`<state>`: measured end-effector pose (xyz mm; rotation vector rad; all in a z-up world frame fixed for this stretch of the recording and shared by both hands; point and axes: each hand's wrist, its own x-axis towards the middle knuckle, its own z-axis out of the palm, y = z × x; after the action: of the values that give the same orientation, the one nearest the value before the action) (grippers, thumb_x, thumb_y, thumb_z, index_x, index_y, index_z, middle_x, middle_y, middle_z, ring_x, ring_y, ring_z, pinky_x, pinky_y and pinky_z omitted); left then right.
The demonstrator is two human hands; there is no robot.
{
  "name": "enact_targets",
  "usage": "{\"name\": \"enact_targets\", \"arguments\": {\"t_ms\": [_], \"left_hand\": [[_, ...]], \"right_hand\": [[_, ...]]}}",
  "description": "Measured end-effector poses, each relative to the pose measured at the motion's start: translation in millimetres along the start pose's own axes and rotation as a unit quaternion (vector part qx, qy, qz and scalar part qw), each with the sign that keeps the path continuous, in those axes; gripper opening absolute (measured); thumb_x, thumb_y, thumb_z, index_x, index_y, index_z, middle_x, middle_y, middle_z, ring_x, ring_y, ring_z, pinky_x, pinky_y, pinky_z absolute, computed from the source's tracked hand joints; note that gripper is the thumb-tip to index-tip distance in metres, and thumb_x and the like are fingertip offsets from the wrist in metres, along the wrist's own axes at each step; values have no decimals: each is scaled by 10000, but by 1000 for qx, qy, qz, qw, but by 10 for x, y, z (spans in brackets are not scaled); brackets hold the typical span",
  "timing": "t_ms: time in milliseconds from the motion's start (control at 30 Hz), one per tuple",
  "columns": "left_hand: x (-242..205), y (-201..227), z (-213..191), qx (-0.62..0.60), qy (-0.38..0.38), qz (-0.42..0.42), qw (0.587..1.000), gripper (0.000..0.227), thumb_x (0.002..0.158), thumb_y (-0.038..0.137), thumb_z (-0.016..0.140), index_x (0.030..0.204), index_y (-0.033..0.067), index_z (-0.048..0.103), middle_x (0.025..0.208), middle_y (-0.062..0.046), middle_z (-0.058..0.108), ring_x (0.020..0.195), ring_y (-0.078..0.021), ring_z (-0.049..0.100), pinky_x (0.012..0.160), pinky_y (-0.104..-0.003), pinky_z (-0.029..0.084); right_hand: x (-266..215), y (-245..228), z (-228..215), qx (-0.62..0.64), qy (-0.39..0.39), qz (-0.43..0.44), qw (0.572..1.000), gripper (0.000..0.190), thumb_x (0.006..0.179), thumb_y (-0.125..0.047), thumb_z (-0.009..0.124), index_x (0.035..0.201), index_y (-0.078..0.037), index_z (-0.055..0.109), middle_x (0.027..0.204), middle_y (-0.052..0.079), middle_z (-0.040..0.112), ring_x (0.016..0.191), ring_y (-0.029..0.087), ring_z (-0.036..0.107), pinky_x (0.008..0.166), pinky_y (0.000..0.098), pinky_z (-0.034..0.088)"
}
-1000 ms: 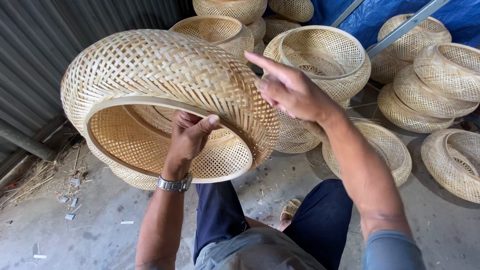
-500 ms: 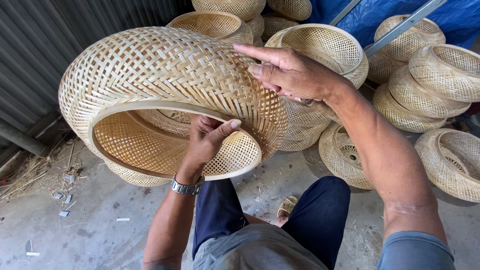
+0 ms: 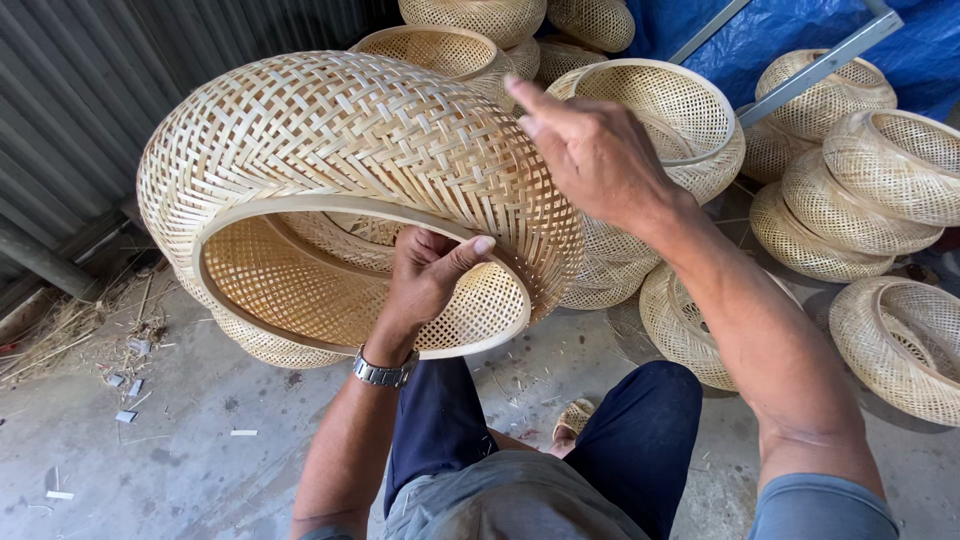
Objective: The person uses a wooden mallet to tap and smooth the rim and woven body of a large bamboo basket. They rotate the basket to work on different sections, including the interior base, ensuring the structure is even.
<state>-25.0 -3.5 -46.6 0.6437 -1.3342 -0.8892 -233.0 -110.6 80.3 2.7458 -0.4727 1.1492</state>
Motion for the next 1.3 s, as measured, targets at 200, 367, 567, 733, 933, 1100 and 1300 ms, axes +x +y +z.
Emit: {"name": "enact_targets", "arguments": {"t_ms": [200, 367, 567, 733, 933, 1100, 1300], "left_hand": [[69, -36, 76, -4, 1, 32, 999, 161, 978, 93, 726, 1077, -34, 732, 970, -77, 769, 869, -116, 706, 793, -269, 613], [205, -147, 215, -22, 5, 38, 999, 175, 980, 109, 711, 1083, -33, 719, 982, -88, 764, 883, -123, 714, 806, -271, 624], [376, -357, 439, 6, -5, 22, 1000, 192, 1004, 158, 684, 1069, -17, 730, 883, -85, 743, 769, -110, 660, 731, -255, 577], [457, -492, 607, 9, -10, 38, 999, 219, 1010, 205, 673, 1101, 8, 707, 904, -46, 756, 747, -58, 660, 673, -228, 557], [534, -481, 704, 96, -41, -19, 994, 281, 984, 226, 684, 1139, -7, 711, 971, -96, 782, 851, -136, 738, 772, -285, 629], [469, -342, 622, -14, 2, 17, 1000, 760, 917, 249, 758, 1508, 67, 317, 1442, -208, 513, 1316, -313, 580, 1064, -431, 567], [226, -118, 210, -277, 142, 146, 939, 826, 943, 213, 739, 1586, 95, 234, 1585, -181, 399, 1413, -398, 493, 1131, -536, 532]], "right_hand": [[-45, 80, -80, 72, -48, 189, 978, 535, 1087, -343, 481, 1503, -12, 544, 543, 32, 488, 417, 109, 404, 374, 291, 341], [-103, 39, -64, 47, -27, 89, 995, 886, 1069, -690, 489, 1413, 123, 568, 871, 128, 620, 780, 213, 634, 760, 398, 570], [-69, -9, -49, 1, -72, 50, 996, 1153, 847, -807, 583, 1512, 129, 474, 1480, 364, 523, 1369, 462, 558, 1123, 540, 489], [-31, -22, -71, 15, -77, 69, 994, 1245, 744, -794, 636, 1564, 104, 366, 1496, 371, 483, 1349, 480, 526, 1094, 554, 467], [-149, 127, -123, 42, -98, 128, 986, 1155, 721, -690, 715, 1579, 16, 398, 1467, 307, 551, 1295, 415, 593, 1047, 505, 517], [-327, 259, -182, 98, -60, 113, 987, 989, 796, -516, 784, 1571, -2, 447, 1495, 259, 574, 1335, 348, 608, 1122, 489, 512], [-614, 348, -185, 286, -22, 207, 935, 853, 830, -307, 807, 1553, -35, 447, 1485, 170, 599, 1320, 228, 634, 1091, 383, 510]]}}
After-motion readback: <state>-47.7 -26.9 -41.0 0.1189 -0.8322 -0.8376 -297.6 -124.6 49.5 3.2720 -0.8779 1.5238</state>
